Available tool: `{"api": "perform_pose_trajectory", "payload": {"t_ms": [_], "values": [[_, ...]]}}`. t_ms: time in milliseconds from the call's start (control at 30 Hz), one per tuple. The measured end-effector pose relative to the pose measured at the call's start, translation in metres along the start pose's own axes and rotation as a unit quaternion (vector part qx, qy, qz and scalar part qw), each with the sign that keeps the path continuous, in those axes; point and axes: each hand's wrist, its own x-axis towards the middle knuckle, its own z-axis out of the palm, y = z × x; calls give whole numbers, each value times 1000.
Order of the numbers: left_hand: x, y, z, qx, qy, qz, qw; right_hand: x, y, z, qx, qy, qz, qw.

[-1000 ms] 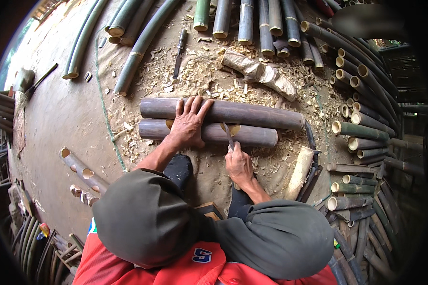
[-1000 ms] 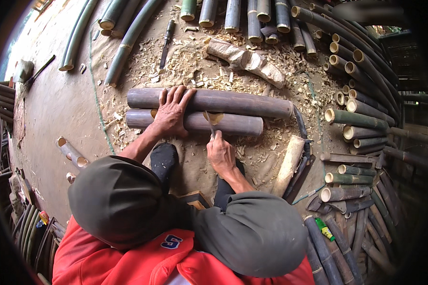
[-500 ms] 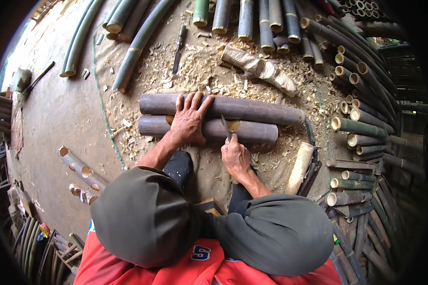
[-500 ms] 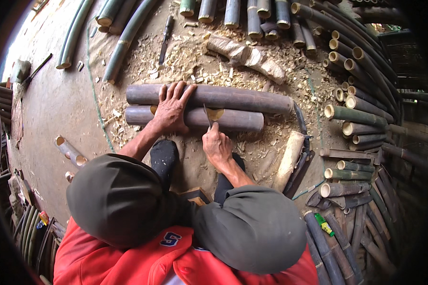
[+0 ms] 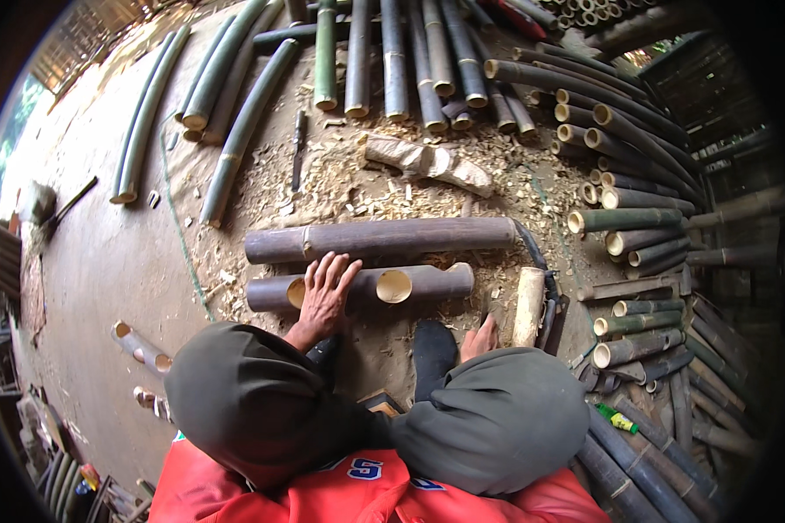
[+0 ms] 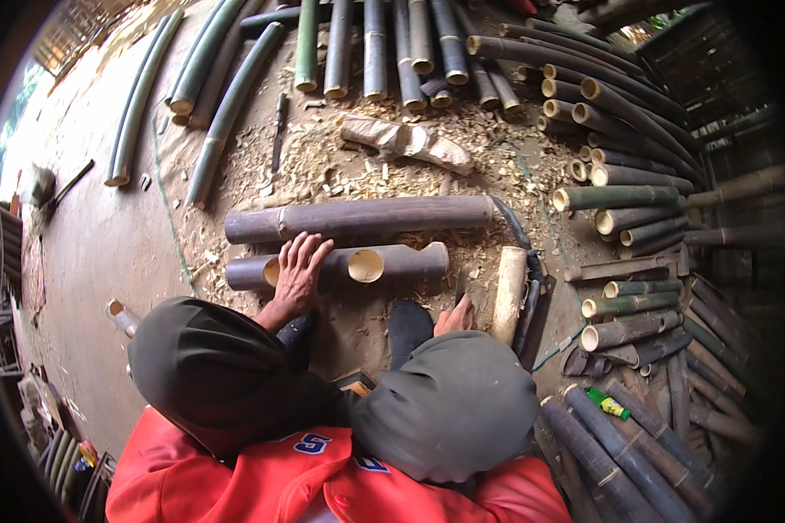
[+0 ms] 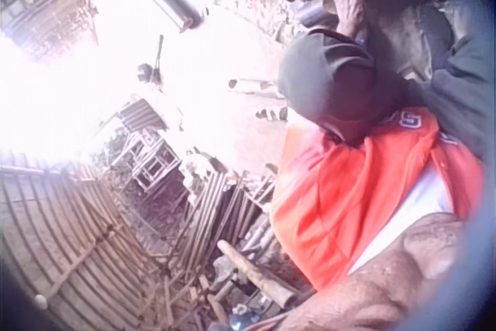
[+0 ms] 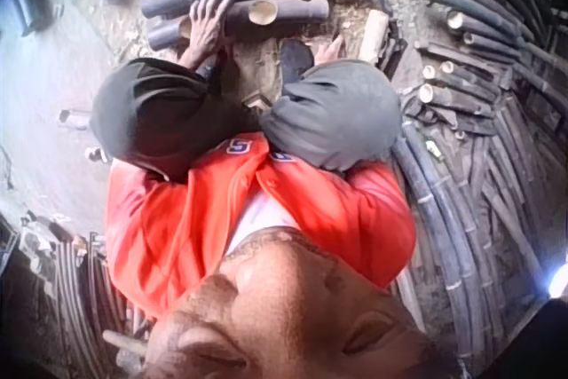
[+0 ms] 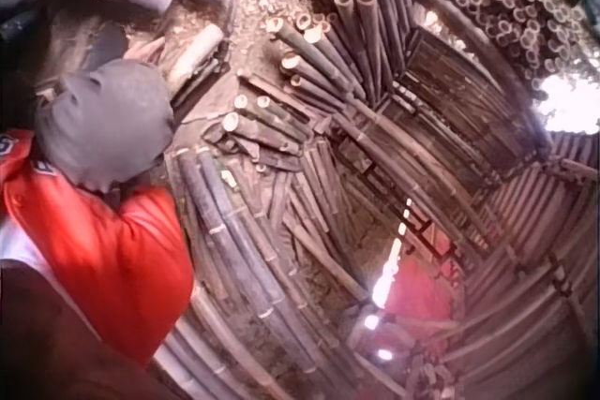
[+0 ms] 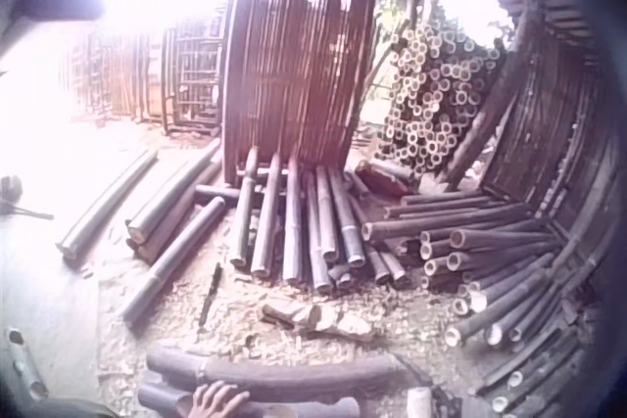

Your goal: The person uses a machete and a knife to carve and shape bamboo sections while sitting on a dirt floor. They hold the pieces together and shave the edges of the wood.

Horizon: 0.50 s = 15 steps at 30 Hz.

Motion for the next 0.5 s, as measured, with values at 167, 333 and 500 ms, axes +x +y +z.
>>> {"api": "perform_pose_trajectory", "payload": {"t_ms": [167, 333, 500], "values": [[27, 0, -8, 33, -146, -39, 988, -9, 3, -5, -120, -133, 66, 982], [37, -11, -30, 61, -135, -1, 989, 28, -49, -104, 108, -51, -172, 978], [79, 20, -66, 45, -53, 159, 985, 65, -46, -123, -15, 48, -370, 928]]}}
